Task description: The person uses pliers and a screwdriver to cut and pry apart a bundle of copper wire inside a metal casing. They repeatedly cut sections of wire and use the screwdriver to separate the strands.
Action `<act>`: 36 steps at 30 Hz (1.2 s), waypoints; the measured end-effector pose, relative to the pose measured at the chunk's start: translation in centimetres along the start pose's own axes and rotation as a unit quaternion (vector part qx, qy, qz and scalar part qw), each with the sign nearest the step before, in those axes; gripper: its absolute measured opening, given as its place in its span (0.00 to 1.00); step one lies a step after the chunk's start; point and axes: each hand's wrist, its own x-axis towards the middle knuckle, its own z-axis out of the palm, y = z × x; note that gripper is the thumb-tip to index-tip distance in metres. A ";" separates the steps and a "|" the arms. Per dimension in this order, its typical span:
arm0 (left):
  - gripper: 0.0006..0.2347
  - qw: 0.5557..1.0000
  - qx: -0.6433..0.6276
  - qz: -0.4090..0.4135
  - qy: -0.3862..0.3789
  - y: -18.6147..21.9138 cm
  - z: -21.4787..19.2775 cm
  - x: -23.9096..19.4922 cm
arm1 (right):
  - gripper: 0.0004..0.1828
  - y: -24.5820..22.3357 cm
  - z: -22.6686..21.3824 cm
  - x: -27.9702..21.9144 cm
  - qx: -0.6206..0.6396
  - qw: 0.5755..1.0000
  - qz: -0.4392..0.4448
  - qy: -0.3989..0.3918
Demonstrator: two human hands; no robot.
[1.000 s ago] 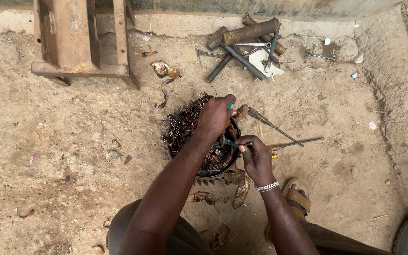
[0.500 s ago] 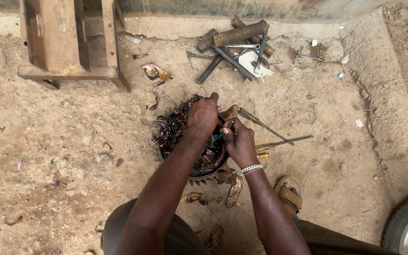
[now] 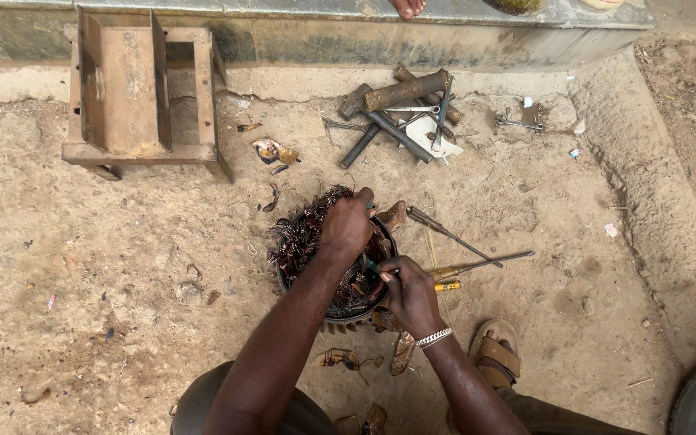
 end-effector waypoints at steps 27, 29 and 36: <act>0.50 0.968 -0.251 -0.007 -0.029 2.3 -0.9 -5.6 | 0.37 7.9 8.8 3.9 0.405 0.904 0.138 0.027; 0.46 0.975 -0.221 0.003 -0.004 2.8 -1.2 -5.6 | 0.32 7.6 9.4 4.0 0.427 0.891 0.137 0.064; 0.47 0.963 -0.245 0.067 -0.091 2.3 -3.1 -4.3 | 0.24 5.9 4.6 3.9 0.302 0.950 0.082 -0.004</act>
